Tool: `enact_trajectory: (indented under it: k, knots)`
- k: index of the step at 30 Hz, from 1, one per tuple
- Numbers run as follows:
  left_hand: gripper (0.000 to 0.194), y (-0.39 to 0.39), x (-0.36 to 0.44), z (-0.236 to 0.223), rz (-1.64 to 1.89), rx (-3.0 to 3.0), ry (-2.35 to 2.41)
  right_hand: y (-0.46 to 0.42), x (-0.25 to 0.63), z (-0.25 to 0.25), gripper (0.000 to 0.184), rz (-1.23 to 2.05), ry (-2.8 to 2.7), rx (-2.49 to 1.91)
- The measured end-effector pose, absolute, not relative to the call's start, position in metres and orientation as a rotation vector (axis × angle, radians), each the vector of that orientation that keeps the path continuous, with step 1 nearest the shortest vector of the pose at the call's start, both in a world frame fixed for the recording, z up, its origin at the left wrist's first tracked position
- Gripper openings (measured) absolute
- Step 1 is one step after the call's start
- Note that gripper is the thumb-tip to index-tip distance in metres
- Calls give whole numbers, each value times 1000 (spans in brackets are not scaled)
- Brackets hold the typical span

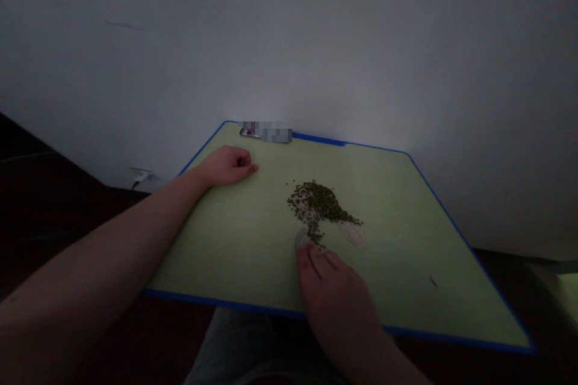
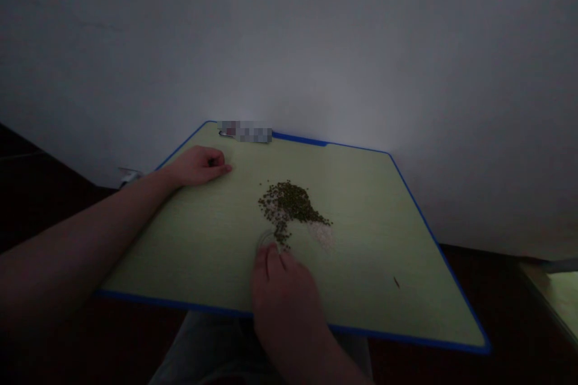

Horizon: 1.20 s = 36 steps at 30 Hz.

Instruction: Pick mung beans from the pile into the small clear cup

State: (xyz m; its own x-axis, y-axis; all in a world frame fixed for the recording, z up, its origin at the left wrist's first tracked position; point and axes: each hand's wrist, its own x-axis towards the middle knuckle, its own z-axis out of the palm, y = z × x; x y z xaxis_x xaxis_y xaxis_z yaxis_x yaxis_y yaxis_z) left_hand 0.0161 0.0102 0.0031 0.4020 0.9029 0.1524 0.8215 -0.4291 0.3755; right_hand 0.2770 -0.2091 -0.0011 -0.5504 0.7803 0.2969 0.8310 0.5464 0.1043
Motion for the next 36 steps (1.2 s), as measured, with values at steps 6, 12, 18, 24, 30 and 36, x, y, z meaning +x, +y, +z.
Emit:
enact_trajectory:
  k: [6,12,18,24,30,36]
  knots:
    - [37,10,16,3,501,2392,1520,-222,293,-9,48,-300,-2543,-1180]
    - [36,9,18,4,506,2370,1529,-223,319,-5,44,-194,-2474,-1132]
    - [36,9,18,4,496,2382,1540,-218,353,2,31,-23,-2344,-1172]
    - [36,10,19,4,483,2395,1571,-204,371,4,23,97,-2210,-1365]
    - [36,9,18,5,483,2395,1559,-191,365,5,23,253,-2229,-1342]
    - [38,10,18,5,464,2390,1565,-188,358,7,23,393,-2219,-1312]
